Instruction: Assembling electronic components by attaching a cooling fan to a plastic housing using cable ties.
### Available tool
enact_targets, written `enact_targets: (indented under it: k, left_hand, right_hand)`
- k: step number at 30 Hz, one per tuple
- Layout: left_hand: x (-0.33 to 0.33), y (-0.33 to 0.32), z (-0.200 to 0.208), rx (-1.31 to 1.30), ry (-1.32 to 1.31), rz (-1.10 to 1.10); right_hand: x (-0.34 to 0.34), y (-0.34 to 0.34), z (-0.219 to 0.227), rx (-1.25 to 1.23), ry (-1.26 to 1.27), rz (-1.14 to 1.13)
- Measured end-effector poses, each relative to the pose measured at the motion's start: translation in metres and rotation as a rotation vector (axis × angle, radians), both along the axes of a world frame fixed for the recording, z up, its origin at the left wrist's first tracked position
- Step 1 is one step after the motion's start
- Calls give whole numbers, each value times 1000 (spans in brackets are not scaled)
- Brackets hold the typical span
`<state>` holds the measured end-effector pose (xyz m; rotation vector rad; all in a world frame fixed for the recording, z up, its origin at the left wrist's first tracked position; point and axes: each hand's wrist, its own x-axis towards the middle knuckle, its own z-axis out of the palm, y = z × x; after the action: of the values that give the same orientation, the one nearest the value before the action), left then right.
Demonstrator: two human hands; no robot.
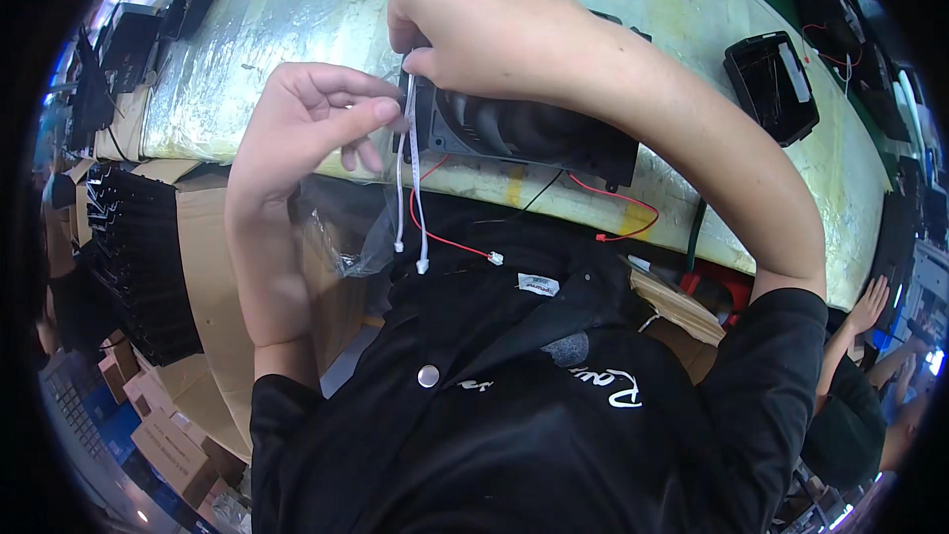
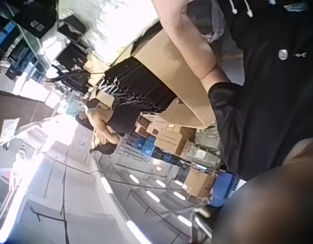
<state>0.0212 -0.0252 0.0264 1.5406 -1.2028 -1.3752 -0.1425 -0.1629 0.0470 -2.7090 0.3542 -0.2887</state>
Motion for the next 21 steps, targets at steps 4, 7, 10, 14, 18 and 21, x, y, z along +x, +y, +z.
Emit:
enact_targets:
  k: [4, 7, 10, 14, 18, 21]
  left_hand:
    - [8, 4, -23, -71, 340, 77]
    - [6, 2, -34, -100, 366, 146]
    - [-3, 2, -35, -173, 312, 193]
    - [-16, 1, -28, -193, 285, 286]
    - [-13, -2, -29, -218, 339, 285]
    - [-11, -5, -32, -199, 370, 284]
  right_hand:
    - [-5, -2, -6, 174, -28, 16]
    - [-7, -4, -8, 392, -60, 15]
    - [-8, -3, -3, 488, -19, -37]
    - [-10, -5, -11, 567, -52, -54]
    - [-9, -3, -5, 633, -49, -104]
    - [-11, -5, -12, 636, -56, -58]
